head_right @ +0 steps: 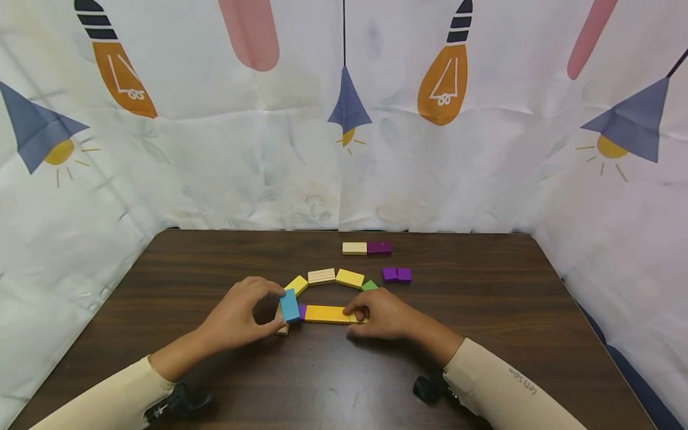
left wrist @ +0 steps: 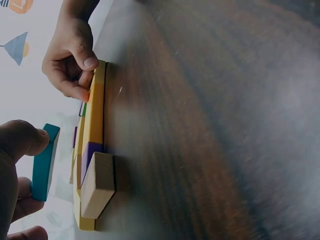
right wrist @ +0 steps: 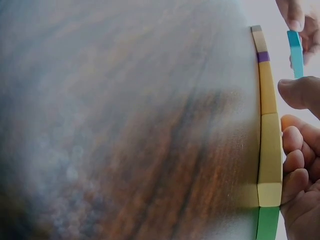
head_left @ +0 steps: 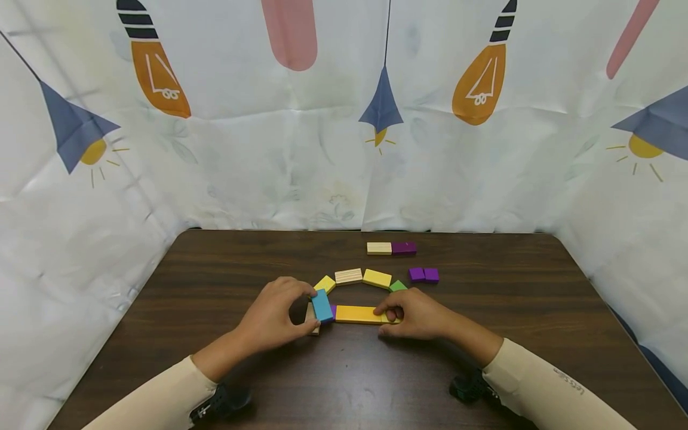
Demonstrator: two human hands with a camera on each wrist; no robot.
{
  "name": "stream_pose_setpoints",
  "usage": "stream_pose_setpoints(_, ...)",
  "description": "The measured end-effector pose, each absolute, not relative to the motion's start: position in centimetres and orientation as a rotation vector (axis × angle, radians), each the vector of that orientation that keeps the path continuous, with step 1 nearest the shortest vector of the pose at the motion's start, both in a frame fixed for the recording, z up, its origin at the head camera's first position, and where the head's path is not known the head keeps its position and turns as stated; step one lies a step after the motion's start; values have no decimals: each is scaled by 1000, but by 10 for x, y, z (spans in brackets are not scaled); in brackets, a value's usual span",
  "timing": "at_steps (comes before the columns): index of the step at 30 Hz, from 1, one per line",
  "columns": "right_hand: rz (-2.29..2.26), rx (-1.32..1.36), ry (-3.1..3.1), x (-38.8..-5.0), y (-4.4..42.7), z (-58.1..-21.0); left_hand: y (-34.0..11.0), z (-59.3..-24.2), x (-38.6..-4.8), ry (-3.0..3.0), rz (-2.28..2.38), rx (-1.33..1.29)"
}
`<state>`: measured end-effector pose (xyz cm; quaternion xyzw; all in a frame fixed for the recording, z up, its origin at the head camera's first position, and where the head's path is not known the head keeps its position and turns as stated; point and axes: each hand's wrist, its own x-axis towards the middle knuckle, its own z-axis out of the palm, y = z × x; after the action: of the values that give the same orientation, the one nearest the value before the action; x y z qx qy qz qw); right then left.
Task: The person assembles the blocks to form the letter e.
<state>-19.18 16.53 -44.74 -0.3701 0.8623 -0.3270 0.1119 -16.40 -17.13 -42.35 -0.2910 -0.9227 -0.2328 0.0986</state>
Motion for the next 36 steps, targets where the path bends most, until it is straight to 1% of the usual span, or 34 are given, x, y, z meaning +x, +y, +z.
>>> stream_pose_setpoints(36, -953, -1060, 2541, -190, 164, -446, -181, -440, -118, -2790, -824, -862)
